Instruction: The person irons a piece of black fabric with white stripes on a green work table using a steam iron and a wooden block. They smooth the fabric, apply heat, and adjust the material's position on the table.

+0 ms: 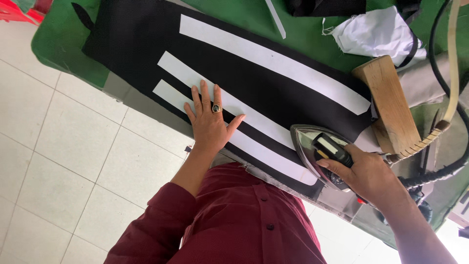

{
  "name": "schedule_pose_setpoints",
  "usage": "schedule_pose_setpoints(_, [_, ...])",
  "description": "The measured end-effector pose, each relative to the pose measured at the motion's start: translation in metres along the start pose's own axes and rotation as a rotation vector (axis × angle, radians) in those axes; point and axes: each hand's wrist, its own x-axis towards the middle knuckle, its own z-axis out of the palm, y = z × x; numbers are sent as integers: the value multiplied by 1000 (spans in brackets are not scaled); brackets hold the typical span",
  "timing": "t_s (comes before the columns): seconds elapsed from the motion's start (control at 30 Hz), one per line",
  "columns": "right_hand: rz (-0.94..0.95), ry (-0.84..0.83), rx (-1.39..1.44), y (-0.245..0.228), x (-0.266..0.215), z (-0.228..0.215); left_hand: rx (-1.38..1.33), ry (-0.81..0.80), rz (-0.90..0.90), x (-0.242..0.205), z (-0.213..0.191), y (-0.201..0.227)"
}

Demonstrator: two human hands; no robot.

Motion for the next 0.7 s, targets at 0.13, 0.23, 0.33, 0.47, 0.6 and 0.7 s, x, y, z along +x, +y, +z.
schedule_pose_setpoints(0.13, [189,-55,224,-23,-11,-19,15,42,11,-1,3,0])
schedule_pose_setpoints(0.23, [234,-8,319,-27,-14,-19,-5,18,-2,1,2,0])
schedule_pose_setpoints(0.33, [227,26,333,-17,-10,-8,-43,-26,-10,-1,-2,0])
schedule_pose_setpoints(0.47, [245,36,262,-3,0,7,-55,28,20,-2,-2,-1])
schedule_pose_setpoints(0.6, [292,-19,326,29,13,36,-102,-21,-19,-1,-3,0])
schedule_pose_setpoints(0.7, [-609,562,-440,134,36,118,-93,-25,-25,-1,-6,0])
